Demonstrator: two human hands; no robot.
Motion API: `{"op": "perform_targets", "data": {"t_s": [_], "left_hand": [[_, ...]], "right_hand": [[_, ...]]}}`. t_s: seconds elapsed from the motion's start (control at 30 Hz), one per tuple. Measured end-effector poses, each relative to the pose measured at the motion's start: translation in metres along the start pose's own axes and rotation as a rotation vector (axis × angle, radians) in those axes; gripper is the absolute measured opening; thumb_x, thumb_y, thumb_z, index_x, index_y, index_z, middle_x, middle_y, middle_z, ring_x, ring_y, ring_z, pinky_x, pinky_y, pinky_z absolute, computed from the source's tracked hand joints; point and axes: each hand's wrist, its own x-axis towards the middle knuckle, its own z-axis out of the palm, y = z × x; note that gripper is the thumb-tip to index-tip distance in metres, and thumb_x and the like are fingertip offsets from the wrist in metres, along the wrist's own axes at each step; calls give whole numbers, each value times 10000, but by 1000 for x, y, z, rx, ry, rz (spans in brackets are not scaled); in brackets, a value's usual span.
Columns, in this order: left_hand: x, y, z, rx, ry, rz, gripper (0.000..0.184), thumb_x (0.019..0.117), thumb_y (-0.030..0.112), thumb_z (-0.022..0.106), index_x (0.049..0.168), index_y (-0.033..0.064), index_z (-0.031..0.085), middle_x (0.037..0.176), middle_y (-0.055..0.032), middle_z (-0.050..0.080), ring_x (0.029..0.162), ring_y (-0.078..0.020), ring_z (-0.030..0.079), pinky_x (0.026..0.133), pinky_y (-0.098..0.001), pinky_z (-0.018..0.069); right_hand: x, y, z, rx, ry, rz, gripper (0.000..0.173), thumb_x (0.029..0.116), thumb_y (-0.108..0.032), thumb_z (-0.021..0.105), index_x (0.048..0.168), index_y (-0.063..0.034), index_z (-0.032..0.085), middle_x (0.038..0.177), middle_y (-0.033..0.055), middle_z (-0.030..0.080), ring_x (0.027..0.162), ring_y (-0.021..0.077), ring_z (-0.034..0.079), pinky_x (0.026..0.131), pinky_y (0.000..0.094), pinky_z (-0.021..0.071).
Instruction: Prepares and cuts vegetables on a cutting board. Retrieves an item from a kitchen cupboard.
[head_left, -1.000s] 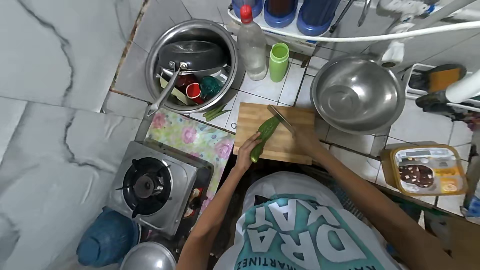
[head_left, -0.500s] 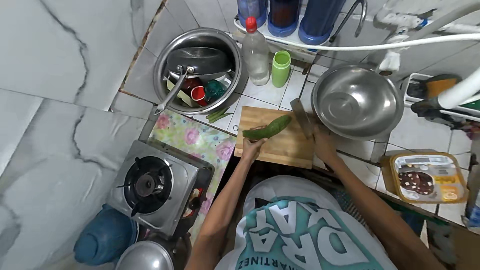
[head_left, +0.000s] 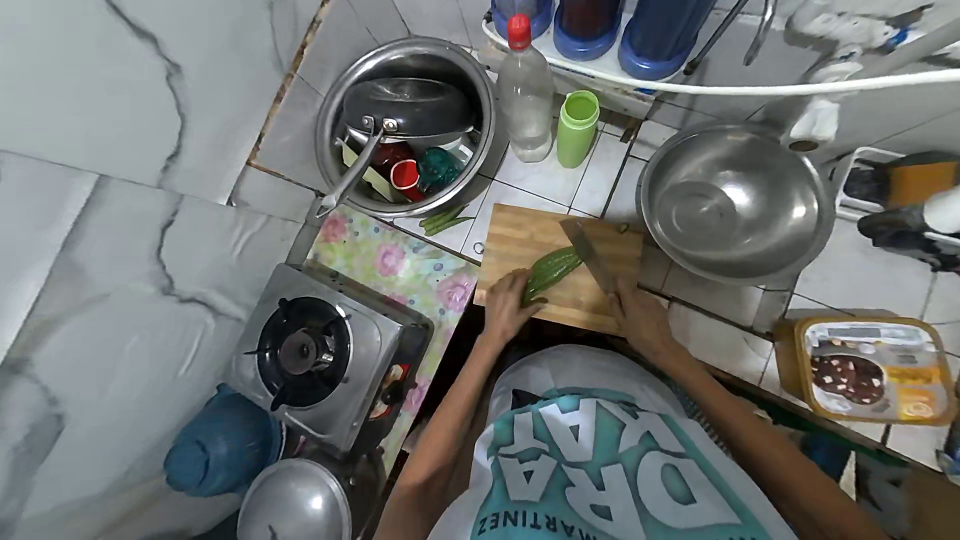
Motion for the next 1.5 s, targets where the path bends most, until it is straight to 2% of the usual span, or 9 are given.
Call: {"op": "perform_targets", "data": {"t_s": [0.1,0.2,0.3,0.43,0.7,0.9,1.17,1.33,1.5], "left_hand": [[11,15,14,55,22,-33,584,935,270,720,1457,73,548,1399,-228,580,1282,-404,574,1034,-521,500],[27,23,9,-121,61,-160,571,934,260,734,1439,55,566,1346,-231,608,1213,-378,619,1027,-509,509],[49,30,-1,-282,100,-283,612,898,265,788,1431,57,570,1318,-196,643,1165,-354,650,1004,-549,515],[74,30,-18,-259,-53,-343,617,879,256,810,1429,119,565,1268,-178,679,1164,-389,651,956,-649,504],[74,31,-21,-265,-51,-294,584,790,205,880,1304,60,643,1151,-181,713,1079,-356,684,946,-607,530],[69,30,-14,-239,1,-341,447,759,233,896,1109,26,712,1062,-182,709,1026,-342,680,927,-566,533],[75,27,-16,-186,-20,-330,451,765,241,885,1128,37,713,1112,-183,696,1079,-350,663,941,-562,527],[74,28,-14,-151,-41,-323,468,777,284,871,1149,47,713,1129,-171,701,1091,-339,666,951,-548,531],[59,16,-14,-378,40,-380,557,787,305,869,1225,23,671,1092,-156,723,1022,-290,696,949,-508,541]], "right_hand": [[3,0,-1,12,10,16,456,1107,-235,409,1468,38,461,1160,299,669,1028,481,682,887,606,531],[2,-6,-7,16,84,-25,419,1094,-211,434,1410,54,508,1098,301,680,951,492,694,821,621,542],[-1,-17,-12,-15,86,-88,395,1089,-212,432,1390,22,536,1097,287,680,925,480,699,782,603,552],[1,-24,-14,-21,4,-53,431,1098,-229,419,1466,-17,492,1204,286,654,1000,476,688,834,605,545],[3,-31,-9,-145,-109,-25,413,1089,-194,431,1483,-85,491,1196,286,648,986,489,685,809,609,543],[6,-47,-21,-235,-227,31,425,1101,-165,397,1522,-115,433,1220,291,626,1019,486,674,836,605,533],[21,-76,-59,-298,-319,12,433,1079,-116,429,1512,-96,439,1151,280,676,1086,491,662,866,625,521],[66,-64,-14,-274,-222,-81,421,1077,-102,410,1494,-71,456,1240,264,648,1101,465,664,875,605,542],[82,-57,0,-219,-176,-131,408,1101,-169,348,1476,-66,473,1100,286,687,1042,486,679,857,615,532]]}}
